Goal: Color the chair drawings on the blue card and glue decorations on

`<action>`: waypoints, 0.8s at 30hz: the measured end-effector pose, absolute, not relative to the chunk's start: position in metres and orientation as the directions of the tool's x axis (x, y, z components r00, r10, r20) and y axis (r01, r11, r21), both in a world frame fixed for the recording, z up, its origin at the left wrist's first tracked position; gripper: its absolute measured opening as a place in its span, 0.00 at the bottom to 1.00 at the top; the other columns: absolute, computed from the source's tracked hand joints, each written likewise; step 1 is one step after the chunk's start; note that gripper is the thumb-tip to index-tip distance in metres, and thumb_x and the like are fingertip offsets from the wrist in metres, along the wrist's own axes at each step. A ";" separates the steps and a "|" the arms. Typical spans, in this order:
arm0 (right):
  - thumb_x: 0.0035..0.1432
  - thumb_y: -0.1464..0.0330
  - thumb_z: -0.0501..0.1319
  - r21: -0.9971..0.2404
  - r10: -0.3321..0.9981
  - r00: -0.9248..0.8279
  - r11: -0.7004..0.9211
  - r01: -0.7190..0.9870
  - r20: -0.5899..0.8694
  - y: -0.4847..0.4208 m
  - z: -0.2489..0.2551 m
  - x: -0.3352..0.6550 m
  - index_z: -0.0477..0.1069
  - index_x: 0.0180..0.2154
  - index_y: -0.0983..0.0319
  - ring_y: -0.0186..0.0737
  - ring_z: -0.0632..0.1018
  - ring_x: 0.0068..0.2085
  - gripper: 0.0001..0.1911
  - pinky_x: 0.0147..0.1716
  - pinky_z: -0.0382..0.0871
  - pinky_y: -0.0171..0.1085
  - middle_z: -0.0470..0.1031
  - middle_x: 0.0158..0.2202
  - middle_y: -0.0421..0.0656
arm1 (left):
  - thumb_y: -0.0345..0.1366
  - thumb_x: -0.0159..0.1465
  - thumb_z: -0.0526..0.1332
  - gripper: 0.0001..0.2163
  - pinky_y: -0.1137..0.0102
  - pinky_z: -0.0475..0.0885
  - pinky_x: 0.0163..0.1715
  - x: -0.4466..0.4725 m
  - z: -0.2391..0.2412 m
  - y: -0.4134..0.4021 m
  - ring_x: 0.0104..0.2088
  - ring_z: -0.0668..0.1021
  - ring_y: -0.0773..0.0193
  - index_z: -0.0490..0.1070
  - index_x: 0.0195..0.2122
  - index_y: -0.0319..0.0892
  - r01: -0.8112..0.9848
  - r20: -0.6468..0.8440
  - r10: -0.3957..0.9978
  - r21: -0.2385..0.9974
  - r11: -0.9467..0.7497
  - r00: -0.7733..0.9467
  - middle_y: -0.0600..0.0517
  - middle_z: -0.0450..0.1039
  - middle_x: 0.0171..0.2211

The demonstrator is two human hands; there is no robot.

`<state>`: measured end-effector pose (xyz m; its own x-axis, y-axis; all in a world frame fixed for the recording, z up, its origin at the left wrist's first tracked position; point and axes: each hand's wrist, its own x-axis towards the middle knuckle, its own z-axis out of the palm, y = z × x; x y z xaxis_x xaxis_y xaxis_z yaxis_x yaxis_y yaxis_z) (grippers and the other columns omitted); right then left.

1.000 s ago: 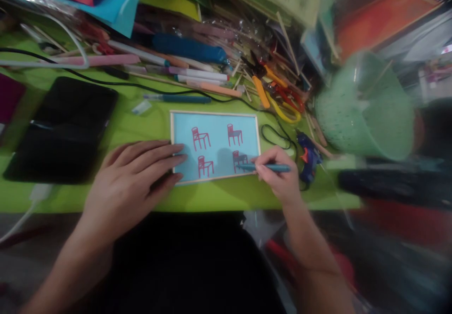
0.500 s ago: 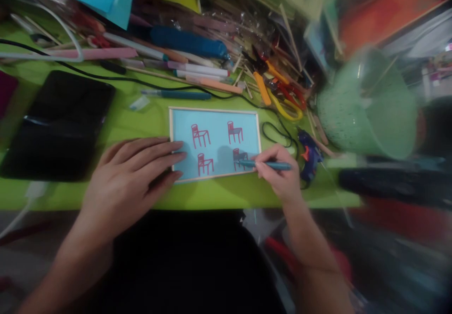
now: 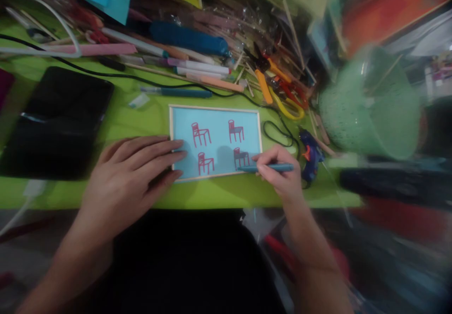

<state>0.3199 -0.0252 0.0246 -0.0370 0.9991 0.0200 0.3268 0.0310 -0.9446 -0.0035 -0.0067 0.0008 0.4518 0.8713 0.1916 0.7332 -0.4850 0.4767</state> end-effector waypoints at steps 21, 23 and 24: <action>0.61 0.63 0.68 -0.934 1.000 -0.026 0.003 0.357 -0.007 -0.026 0.024 0.321 0.74 0.32 0.57 0.36 0.74 0.28 0.07 0.32 0.73 0.40 0.74 0.25 0.36 | 0.36 0.69 0.62 0.16 0.51 0.70 0.59 -0.004 0.002 -0.006 0.61 0.77 0.49 0.72 0.57 0.54 0.723 0.248 0.836 0.421 -0.548 0.489 0.55 0.78 0.60; 0.61 0.63 0.67 -0.937 1.000 0.007 0.023 0.349 0.028 -0.025 0.024 0.321 0.74 0.33 0.57 0.36 0.75 0.29 0.06 0.33 0.74 0.40 0.74 0.26 0.36 | 0.36 0.69 0.62 0.16 0.51 0.69 0.59 -0.004 0.002 -0.005 0.61 0.77 0.50 0.72 0.57 0.54 0.722 0.251 0.835 0.422 -0.549 0.489 0.55 0.78 0.60; 0.62 0.63 0.67 -0.938 0.998 0.033 0.032 0.345 0.046 -0.024 0.023 0.320 0.74 0.34 0.57 0.36 0.75 0.29 0.06 0.33 0.73 0.40 0.74 0.26 0.36 | 0.36 0.69 0.62 0.16 0.51 0.69 0.59 -0.005 0.002 -0.005 0.60 0.77 0.50 0.72 0.57 0.54 0.721 0.254 0.835 0.423 -0.549 0.488 0.55 0.78 0.60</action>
<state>0.3202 -0.0241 0.0234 0.0327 0.9984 0.0460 0.3447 0.0320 -0.9382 -0.0045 -0.0054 0.0017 0.4877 0.8352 0.2541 0.7208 -0.5495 0.4225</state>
